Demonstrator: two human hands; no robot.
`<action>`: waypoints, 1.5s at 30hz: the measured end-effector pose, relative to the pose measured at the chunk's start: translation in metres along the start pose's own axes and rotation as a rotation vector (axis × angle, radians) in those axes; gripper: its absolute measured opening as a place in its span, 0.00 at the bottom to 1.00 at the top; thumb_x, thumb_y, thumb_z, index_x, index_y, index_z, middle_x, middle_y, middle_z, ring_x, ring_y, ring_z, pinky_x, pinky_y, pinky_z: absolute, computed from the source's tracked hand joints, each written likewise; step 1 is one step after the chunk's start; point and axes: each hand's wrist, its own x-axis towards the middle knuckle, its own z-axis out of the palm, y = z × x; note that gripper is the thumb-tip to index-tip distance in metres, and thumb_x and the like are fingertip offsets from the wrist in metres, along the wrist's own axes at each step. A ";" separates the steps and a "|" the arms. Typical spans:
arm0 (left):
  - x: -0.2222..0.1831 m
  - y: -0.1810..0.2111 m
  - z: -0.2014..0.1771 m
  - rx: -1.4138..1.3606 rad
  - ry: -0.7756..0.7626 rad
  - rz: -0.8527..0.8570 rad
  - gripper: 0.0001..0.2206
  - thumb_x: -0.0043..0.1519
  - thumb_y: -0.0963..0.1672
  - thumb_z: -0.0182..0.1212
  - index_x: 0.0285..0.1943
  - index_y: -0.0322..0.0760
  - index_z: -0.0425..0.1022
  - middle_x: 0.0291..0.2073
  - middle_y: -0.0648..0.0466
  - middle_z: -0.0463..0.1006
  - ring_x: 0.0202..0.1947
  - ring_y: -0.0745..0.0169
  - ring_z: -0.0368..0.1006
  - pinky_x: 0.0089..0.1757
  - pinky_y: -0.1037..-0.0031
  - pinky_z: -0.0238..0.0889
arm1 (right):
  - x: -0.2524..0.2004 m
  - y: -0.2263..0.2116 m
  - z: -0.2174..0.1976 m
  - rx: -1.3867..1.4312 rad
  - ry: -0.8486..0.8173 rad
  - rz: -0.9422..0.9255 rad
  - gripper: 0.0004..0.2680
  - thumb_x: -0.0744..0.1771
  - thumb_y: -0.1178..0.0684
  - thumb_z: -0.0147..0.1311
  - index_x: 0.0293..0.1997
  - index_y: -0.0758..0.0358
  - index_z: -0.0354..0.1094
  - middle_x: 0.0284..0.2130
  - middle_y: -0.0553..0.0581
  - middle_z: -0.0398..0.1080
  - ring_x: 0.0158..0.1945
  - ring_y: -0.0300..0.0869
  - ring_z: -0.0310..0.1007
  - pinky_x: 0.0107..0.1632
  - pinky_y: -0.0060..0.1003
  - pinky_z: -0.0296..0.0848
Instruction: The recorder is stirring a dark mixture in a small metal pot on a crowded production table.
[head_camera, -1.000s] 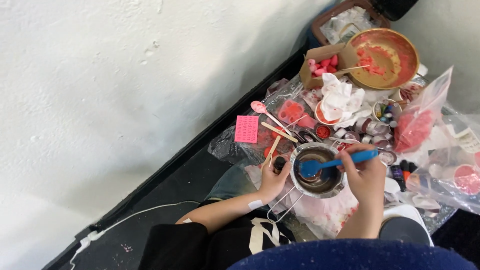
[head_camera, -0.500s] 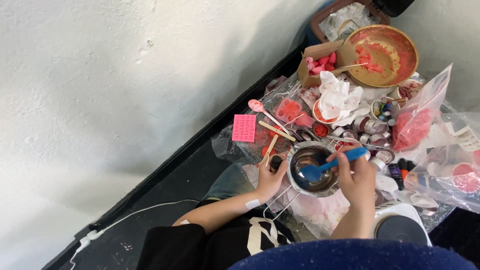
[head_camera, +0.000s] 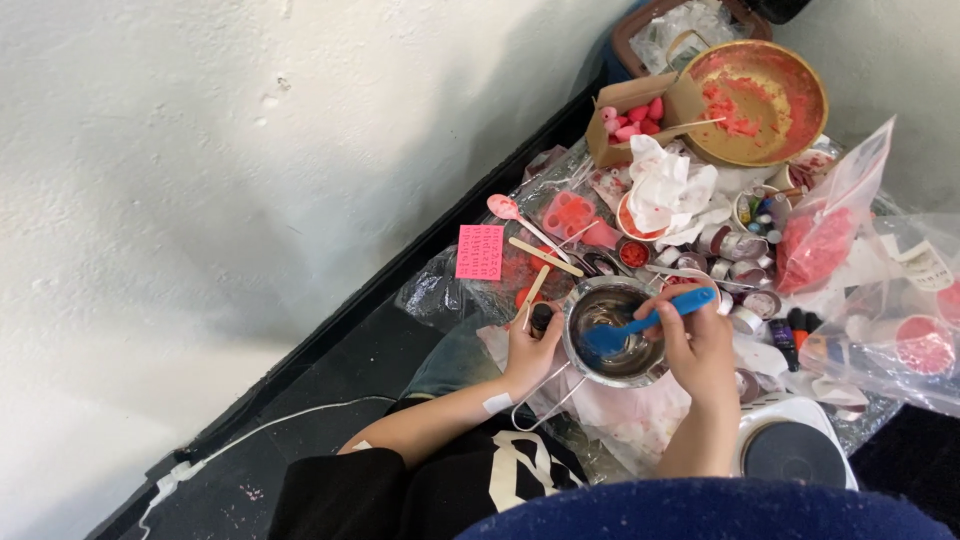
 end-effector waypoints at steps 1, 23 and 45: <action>0.000 -0.001 0.000 -0.002 -0.004 -0.002 0.05 0.67 0.41 0.61 0.46 0.32 0.73 0.34 0.60 0.74 0.33 0.76 0.69 0.35 0.80 0.64 | -0.001 0.002 -0.002 -0.003 0.003 0.002 0.02 0.72 0.60 0.49 0.46 0.67 0.65 0.33 0.54 0.77 0.29 0.35 0.75 0.34 0.29 0.74; 0.009 0.015 0.011 0.032 -0.149 -0.148 0.07 0.67 0.44 0.61 0.46 0.34 0.75 0.31 0.62 0.72 0.32 0.77 0.64 0.36 0.80 0.60 | -0.037 0.003 -0.006 -0.135 0.355 0.097 0.02 0.72 0.62 0.50 0.46 0.70 0.67 0.35 0.56 0.78 0.34 0.37 0.79 0.38 0.29 0.78; 0.036 0.019 0.017 0.169 -0.505 -0.057 0.07 0.64 0.43 0.65 0.40 0.32 0.75 0.29 0.61 0.68 0.28 0.76 0.61 0.31 0.78 0.56 | -0.105 -0.017 0.008 -0.316 0.567 0.071 0.04 0.65 0.61 0.63 0.32 0.69 0.73 0.26 0.57 0.75 0.27 0.39 0.74 0.34 0.32 0.70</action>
